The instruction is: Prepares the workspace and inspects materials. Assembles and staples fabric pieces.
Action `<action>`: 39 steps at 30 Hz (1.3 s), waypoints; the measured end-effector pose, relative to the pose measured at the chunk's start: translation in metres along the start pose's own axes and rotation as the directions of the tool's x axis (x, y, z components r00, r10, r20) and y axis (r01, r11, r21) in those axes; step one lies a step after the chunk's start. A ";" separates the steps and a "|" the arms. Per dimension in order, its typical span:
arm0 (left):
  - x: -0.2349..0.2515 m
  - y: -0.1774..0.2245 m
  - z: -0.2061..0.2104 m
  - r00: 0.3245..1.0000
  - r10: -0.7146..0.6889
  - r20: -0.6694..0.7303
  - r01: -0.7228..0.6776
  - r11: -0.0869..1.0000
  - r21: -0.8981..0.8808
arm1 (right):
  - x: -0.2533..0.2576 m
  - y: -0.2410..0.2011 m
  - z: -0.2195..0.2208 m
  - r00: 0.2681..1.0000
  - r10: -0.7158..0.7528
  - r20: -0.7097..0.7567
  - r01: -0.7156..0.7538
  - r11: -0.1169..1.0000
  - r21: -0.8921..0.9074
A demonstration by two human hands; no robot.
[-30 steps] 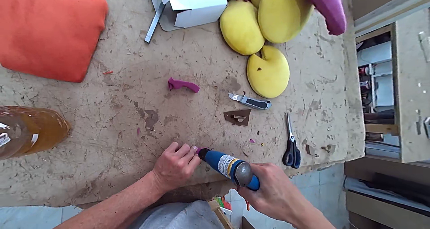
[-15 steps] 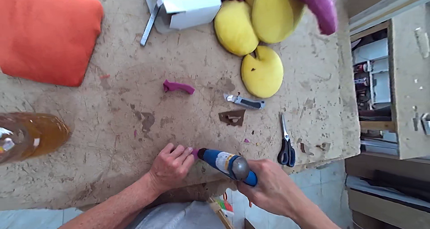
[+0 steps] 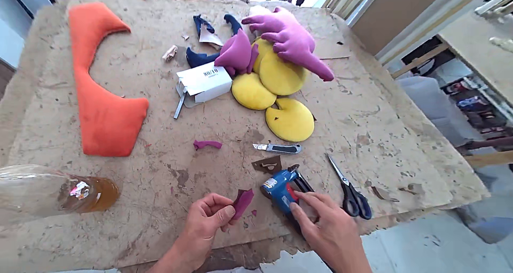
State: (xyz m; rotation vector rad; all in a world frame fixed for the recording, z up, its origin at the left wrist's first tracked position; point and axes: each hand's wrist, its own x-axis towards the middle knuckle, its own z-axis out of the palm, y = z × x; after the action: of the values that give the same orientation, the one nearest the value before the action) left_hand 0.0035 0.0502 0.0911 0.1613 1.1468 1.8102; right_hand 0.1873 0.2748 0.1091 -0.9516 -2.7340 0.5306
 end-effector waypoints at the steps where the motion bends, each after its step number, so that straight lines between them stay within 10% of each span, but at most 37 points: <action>1: -0.004 0.003 0.006 0.999 0.031 0.023 -0.030 0.999 -0.023 | -0.002 -0.020 -0.009 1.000 -0.009 -0.018 0.012 0.979 0.202; 5: -0.019 0.010 0.031 0.959 0.265 0.096 -0.272 0.960 0.065 | -0.021 -0.092 -0.021 0.992 -0.121 0.035 0.052 0.650 0.758; 11: -0.035 0.012 0.044 0.680 0.665 0.308 -0.719 0.522 0.459 | -0.040 -0.107 -0.017 0.907 -0.220 -0.358 0.416 0.598 0.685; 18: -0.075 0.028 0.075 0.345 0.827 0.443 -0.715 -0.075 0.696 | -0.044 -0.094 -0.023 0.769 -0.279 -0.575 0.590 0.657 0.470; 25: -0.075 0.034 0.085 0.318 0.777 0.543 -0.619 -0.263 0.740 | -0.049 -0.098 -0.030 0.757 -0.348 -0.553 0.596 0.715 0.366; 29: -0.071 0.042 0.078 0.395 0.765 0.509 -0.680 -0.129 0.722 | -0.051 -0.101 -0.032 0.816 -0.320 -0.482 0.540 0.719 0.437; 34: -0.062 0.040 0.075 0.758 0.601 0.253 -0.648 0.648 0.401 | -0.054 -0.110 -0.029 0.861 -0.264 -0.435 0.493 0.644 0.585; 39: -0.050 0.030 0.067 0.903 0.398 0.163 -0.424 0.885 0.191 | -0.050 -0.112 -0.014 0.877 -0.210 -0.433 0.458 0.642 0.615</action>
State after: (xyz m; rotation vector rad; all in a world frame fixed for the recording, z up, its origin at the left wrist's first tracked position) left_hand 0.0477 0.0508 0.1687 0.6844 1.2977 1.9990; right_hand 0.1680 0.1655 0.1631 -0.2669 -2.0286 1.1144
